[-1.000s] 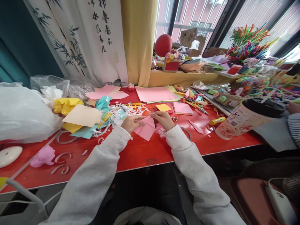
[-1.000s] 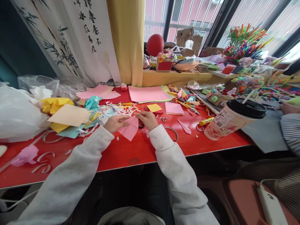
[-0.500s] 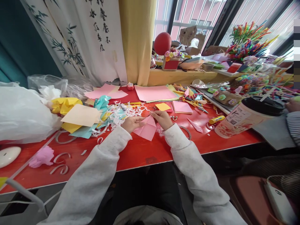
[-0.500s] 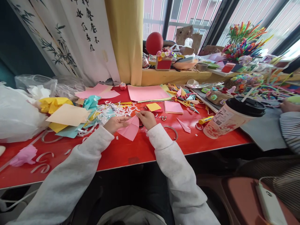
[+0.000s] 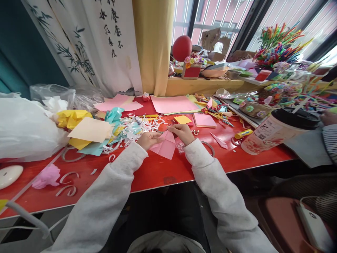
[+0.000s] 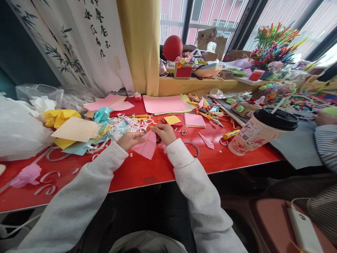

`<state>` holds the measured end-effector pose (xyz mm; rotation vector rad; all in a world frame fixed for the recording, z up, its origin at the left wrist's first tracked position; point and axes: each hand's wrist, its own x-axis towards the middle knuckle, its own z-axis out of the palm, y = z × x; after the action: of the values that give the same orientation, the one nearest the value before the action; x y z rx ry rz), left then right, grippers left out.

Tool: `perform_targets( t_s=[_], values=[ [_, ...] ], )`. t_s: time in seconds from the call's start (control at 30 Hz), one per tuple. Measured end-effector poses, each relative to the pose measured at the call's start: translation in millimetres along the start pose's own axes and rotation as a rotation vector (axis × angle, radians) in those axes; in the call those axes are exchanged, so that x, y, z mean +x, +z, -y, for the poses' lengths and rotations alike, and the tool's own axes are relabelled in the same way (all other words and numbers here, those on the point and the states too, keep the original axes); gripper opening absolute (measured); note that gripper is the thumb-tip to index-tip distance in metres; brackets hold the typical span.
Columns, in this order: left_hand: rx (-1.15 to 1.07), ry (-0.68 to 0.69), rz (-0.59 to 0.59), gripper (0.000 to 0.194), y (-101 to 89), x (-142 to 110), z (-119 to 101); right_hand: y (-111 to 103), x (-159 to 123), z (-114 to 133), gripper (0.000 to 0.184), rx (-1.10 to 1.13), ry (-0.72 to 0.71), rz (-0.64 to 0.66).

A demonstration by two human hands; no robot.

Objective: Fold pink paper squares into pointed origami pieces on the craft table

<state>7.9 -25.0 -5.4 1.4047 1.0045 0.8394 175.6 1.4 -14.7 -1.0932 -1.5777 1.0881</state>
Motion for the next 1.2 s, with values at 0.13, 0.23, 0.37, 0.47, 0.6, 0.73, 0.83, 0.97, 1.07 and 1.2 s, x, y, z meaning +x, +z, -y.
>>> perform_targets(
  t_s=[0.13,0.23,0.37,0.47,0.6,0.73,0.83,0.97,1.07,1.2],
  values=[
    [0.023,0.025,0.005,0.028,-1.6,0.4,1.8,0.4,-0.1,3.5,0.043,0.030,0.046,-0.011],
    [0.024,0.023,-0.013,0.028,-3.1,0.6,2.9,-0.1,0.0,6.5,0.041,0.116,0.075,0.060],
    [0.035,0.008,-0.011,0.029,-1.8,-0.5,1.6,-1.6,0.7,5.0,0.037,0.119,0.027,0.098],
    [0.098,0.019,-0.062,0.028,0.1,-1.1,0.5,-2.6,1.3,1.9,0.038,0.028,0.000,0.096],
    [0.147,0.023,-0.114,0.032,1.1,-0.9,1.4,-2.0,0.0,1.8,0.037,-0.044,-0.019,0.082],
    [0.165,0.018,-0.132,0.035,-1.4,0.3,5.5,0.5,-3.3,8.1,0.038,0.039,0.041,0.091],
    [0.125,0.030,-0.137,0.037,-4.9,2.6,9.6,0.5,-4.7,13.3,0.036,0.085,0.122,0.178],
    [0.073,0.020,-0.179,0.036,-7.5,6.2,11.7,-4.9,-3.3,12.6,0.028,0.051,0.068,0.361],
    [0.019,-0.024,-0.158,0.035,-6.7,6.3,10.1,-9.4,-1.4,7.6,0.024,0.042,0.018,0.405],
    [-0.038,-0.059,-0.123,0.033,-4.9,4.2,8.0,-10.7,-0.9,4.9,0.023,-0.014,-0.044,0.410]
  ],
)
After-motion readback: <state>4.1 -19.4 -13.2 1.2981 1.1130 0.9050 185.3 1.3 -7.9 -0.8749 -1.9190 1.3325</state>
